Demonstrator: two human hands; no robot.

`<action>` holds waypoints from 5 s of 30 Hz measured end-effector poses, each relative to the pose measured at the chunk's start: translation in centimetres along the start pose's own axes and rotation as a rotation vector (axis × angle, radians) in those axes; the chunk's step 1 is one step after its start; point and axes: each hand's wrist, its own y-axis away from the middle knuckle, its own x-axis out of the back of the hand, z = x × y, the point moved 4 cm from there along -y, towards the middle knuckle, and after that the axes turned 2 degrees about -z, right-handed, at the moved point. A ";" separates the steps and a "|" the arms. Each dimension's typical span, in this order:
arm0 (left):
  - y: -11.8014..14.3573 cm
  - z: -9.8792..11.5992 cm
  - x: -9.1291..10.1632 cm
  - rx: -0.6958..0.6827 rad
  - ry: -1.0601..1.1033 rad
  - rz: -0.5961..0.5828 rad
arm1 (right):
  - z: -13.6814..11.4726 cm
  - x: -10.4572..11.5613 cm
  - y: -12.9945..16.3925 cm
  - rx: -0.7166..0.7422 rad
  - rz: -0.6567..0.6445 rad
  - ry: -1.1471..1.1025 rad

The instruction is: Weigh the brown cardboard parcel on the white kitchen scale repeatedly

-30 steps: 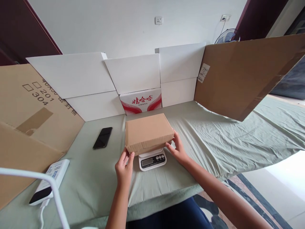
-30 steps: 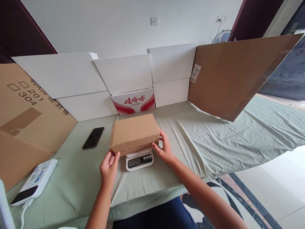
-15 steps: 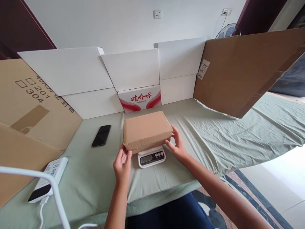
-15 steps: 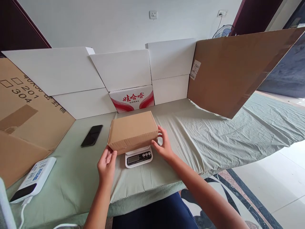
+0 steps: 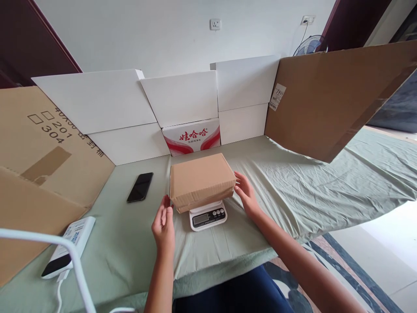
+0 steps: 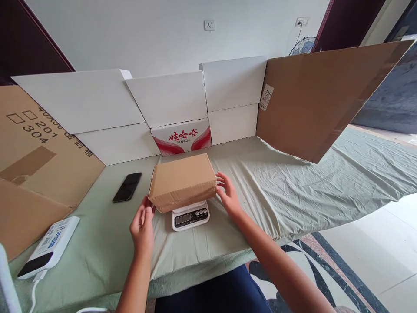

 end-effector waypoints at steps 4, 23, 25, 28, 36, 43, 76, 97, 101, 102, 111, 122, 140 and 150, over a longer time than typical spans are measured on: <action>0.0 -0.4 -0.8 0.038 0.029 -0.044 | -0.1 -0.9 0.2 0.054 -0.129 0.014; -11.8 -0.1 -6.5 -0.077 0.054 -0.182 | 1.8 -4.8 -10.7 0.136 -0.078 -0.047; -12.4 -2.2 -6.8 -0.032 0.055 -0.174 | 3.7 -5.2 -11.1 0.078 -0.071 -0.064; -12.5 -4.3 -6.8 0.003 0.047 -0.169 | 5.3 -5.6 -10.9 0.016 -0.080 -0.081; -13.4 -4.1 -4.5 0.058 0.116 -0.061 | 6.5 -3.6 -11.6 -0.109 0.063 -0.120; -14.2 -2.8 -1.3 0.069 0.256 0.129 | 6.9 0.1 -11.6 -0.163 0.253 -0.110; -13.5 -4.5 -6.1 0.051 0.021 -0.209 | 6.6 -4.5 -11.4 0.005 -0.127 0.065; -3.2 -0.8 -1.8 -0.076 -0.114 -0.148 | 0.3 -2.2 -2.3 0.176 -0.071 0.210; -2.1 -1.0 -1.1 -0.058 -0.103 -0.138 | 0.5 -2.2 -1.5 0.187 -0.081 0.209; -2.0 -1.1 -1.1 -0.053 -0.103 -0.138 | 0.6 -2.3 -1.5 0.184 -0.085 0.210; -2.1 -1.2 -1.3 -0.018 -0.109 -0.153 | 0.9 -2.3 -1.6 0.120 -0.103 0.190; -2.6 1.3 0.3 -0.166 0.048 0.100 | 1.8 1.2 -3.1 -0.059 0.395 -0.067; -2.7 0.6 -0.6 -0.069 0.087 0.010 | 1.7 -0.1 -2.9 -0.041 0.197 -0.045; -2.3 -0.5 -1.7 0.015 -0.021 -0.130 | 0.6 -2.2 -1.7 0.021 -0.123 0.011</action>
